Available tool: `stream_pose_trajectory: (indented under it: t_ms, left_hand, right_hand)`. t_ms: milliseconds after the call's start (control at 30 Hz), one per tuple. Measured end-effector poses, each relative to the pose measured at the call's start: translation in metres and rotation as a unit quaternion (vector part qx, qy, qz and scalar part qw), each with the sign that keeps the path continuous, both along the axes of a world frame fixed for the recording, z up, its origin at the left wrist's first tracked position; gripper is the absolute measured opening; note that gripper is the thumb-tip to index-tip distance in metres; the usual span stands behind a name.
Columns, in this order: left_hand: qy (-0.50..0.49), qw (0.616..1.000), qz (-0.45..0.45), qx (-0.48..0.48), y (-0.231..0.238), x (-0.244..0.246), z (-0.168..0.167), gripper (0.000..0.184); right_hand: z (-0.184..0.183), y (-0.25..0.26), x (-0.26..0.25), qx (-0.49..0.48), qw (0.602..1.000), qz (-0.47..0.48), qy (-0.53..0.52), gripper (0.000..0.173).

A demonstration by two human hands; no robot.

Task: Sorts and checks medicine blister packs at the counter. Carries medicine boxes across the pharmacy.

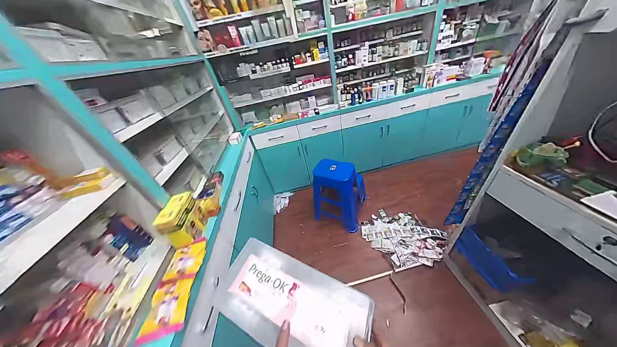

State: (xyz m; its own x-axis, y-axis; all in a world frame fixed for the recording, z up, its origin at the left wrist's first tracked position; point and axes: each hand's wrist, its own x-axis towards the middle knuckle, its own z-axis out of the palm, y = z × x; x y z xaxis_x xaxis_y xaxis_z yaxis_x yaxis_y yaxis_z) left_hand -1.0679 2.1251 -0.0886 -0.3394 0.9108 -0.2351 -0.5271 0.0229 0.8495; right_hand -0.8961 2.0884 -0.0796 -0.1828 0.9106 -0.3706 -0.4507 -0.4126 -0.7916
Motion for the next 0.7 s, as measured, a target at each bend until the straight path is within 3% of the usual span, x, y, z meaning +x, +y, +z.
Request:
stream_pose_trajectory:
  t_ms: [133,233,300,433,600,700]
  left_hand:
    - [0.047,0.998,-0.033,-0.033,0.135,0.034,-0.004,0.061]
    - [0.080,0.994,-0.071,-0.023,0.238,0.049,-0.016,0.067]
    - [0.075,0.993,-0.093,-0.004,0.316,0.058,-0.015,0.060]
    - [0.061,0.986,-0.140,-0.063,0.450,0.038,-0.010,0.038]
    - [0.071,0.976,-0.180,-0.099,0.611,0.032,-0.015,0.058]
    - [0.060,0.966,-0.238,-0.077,0.711,0.052,-0.037,0.052]
  right_hand:
    - [-0.035,0.129,0.002,0.009,0.988,-0.124,0.089,0.084]
    - [-0.053,0.238,0.012,0.003,0.980,-0.157,0.122,0.085]
    - [-0.044,0.319,0.026,-0.001,0.980,-0.162,0.111,0.084]
    - [-0.035,0.456,0.041,-0.034,0.980,-0.156,0.118,0.078]
    - [-0.047,0.599,0.055,-0.051,0.973,-0.206,0.093,0.079]
    - [-0.061,0.681,0.066,-0.047,0.963,-0.262,0.044,0.083]
